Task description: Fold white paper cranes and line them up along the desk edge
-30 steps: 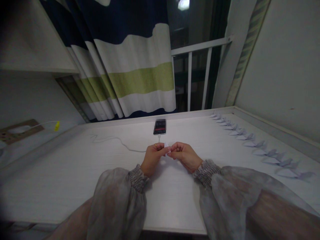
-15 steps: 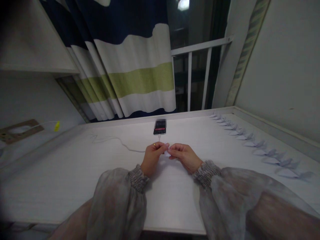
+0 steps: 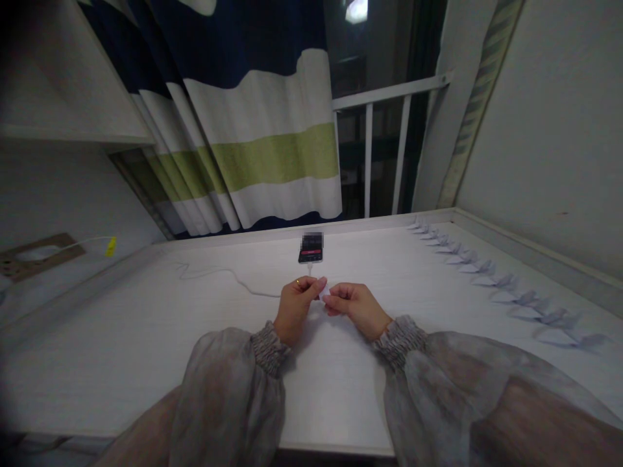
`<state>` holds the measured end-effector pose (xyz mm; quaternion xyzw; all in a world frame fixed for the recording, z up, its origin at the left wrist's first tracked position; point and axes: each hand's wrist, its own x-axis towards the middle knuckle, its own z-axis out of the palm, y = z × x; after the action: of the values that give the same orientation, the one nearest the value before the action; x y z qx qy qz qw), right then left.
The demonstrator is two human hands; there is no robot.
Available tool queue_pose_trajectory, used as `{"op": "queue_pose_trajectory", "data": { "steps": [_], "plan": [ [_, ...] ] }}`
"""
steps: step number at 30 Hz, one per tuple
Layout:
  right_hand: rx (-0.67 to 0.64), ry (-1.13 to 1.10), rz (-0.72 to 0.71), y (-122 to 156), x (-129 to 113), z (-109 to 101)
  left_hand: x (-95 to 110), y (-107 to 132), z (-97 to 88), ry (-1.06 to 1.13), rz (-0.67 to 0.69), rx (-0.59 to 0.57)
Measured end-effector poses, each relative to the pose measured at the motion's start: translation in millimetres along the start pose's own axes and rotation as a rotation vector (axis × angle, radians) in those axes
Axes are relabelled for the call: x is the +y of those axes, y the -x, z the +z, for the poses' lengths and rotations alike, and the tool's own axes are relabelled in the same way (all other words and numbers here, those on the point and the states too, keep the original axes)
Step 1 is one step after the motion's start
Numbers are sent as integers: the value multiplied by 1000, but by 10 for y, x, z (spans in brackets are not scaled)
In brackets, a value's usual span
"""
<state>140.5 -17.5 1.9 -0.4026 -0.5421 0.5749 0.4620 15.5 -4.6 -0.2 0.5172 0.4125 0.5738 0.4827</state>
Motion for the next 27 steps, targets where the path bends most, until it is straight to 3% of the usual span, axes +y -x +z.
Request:
{"op": "queue_pose_trajectory", "data": {
  "steps": [6, 14, 21, 27],
  "plan": [
    [81, 88, -48, -10, -36, -44, 11, 29, 19, 65, -106, -135],
    [125, 320, -113, -61, 137, -69, -58, 22, 24, 19, -55, -133],
    [112, 103, -49, -55, 19, -31, -52, -9, -8, 77, -51, -53],
    [98, 53, -15, -27, -17, -29, -60, -50, -22, 58, -31, -37]
  ]
}}
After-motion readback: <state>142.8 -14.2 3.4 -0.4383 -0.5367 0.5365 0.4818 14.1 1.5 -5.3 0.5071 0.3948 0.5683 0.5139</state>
